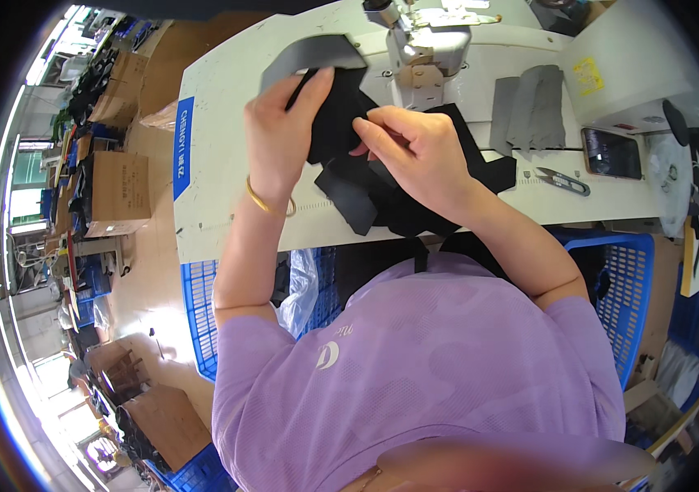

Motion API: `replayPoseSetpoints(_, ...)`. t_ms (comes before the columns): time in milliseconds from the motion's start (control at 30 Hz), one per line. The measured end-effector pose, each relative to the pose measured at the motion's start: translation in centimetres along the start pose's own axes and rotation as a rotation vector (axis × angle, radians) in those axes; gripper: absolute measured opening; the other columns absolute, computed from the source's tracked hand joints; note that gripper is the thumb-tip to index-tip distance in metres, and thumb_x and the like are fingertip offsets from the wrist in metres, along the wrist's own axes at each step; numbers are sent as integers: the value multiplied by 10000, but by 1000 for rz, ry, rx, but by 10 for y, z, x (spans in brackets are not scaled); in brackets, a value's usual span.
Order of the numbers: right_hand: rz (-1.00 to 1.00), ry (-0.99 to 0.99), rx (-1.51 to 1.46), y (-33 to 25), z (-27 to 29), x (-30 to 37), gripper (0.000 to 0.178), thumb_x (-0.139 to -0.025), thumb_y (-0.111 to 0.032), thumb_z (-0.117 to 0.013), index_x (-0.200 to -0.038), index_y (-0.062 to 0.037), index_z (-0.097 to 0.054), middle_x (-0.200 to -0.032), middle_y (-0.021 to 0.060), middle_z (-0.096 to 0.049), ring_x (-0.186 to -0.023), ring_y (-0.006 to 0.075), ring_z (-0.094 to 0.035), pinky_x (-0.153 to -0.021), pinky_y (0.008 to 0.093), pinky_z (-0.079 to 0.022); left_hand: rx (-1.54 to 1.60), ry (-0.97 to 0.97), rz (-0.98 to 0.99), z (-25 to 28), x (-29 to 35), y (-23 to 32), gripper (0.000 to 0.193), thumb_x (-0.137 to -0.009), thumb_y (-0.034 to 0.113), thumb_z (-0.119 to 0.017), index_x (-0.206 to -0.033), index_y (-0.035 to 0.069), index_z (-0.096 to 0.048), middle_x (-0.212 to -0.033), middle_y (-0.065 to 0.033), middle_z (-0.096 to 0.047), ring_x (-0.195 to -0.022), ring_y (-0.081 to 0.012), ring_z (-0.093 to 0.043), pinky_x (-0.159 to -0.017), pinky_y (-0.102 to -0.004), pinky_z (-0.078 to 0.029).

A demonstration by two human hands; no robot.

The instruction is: Using an industrial sewing machine to join black fabric shoe components together.

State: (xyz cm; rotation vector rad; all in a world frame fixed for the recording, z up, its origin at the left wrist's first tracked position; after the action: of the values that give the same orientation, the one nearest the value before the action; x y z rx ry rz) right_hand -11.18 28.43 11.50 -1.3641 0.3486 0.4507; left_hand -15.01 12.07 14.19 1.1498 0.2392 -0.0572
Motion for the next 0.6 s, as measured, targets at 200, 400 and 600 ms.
replayPoseSetpoints(200, 275, 110, 253, -22, -21, 7, 396, -779, -150, -744, -1126, -48, -583, -926, 59, -615, -649, 230, -606, -573, 310, -492, -264, 130, -352, 21, 68, 9, 127, -892, 98, -682, -935, -17, -713, -731, -118, -680, -653, -99, -581, -625, -260, -477)
replayPoseSetpoints(400, -189, 18, -176, 24, -39, 12, 133, -881, -98, -591, -853, 14, -657, -666, 87, -593, -644, 172, -637, -585, 283, -483, -100, -16, -174, 21, 85, -11, 167, -920, 120, -664, -942, -42, -695, -661, -45, -615, -630, -60, -534, -572, -231, -454)
replayPoseSetpoints(600, -620, -26, -869, 48, -60, 29, 226, -956, -178, -604, -764, -59, -612, -709, 17, -619, -622, 111, -607, -572, 243, -460, 268, -16, 87, 24, 90, -56, 245, -959, 191, -641, -931, -45, -697, -686, 67, -551, -640, -21, -436, -552, -184, -374)
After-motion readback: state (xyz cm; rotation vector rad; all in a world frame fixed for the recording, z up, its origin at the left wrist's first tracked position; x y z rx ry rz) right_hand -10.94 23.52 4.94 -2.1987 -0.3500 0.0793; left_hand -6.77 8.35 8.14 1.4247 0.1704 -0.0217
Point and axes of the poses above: each hand's wrist, its own x-axis away from the middle knuckle, its own z-axis out of the back of the hand, y = z × x, the point moved 10 cm from there along -x, towards the middle knuckle
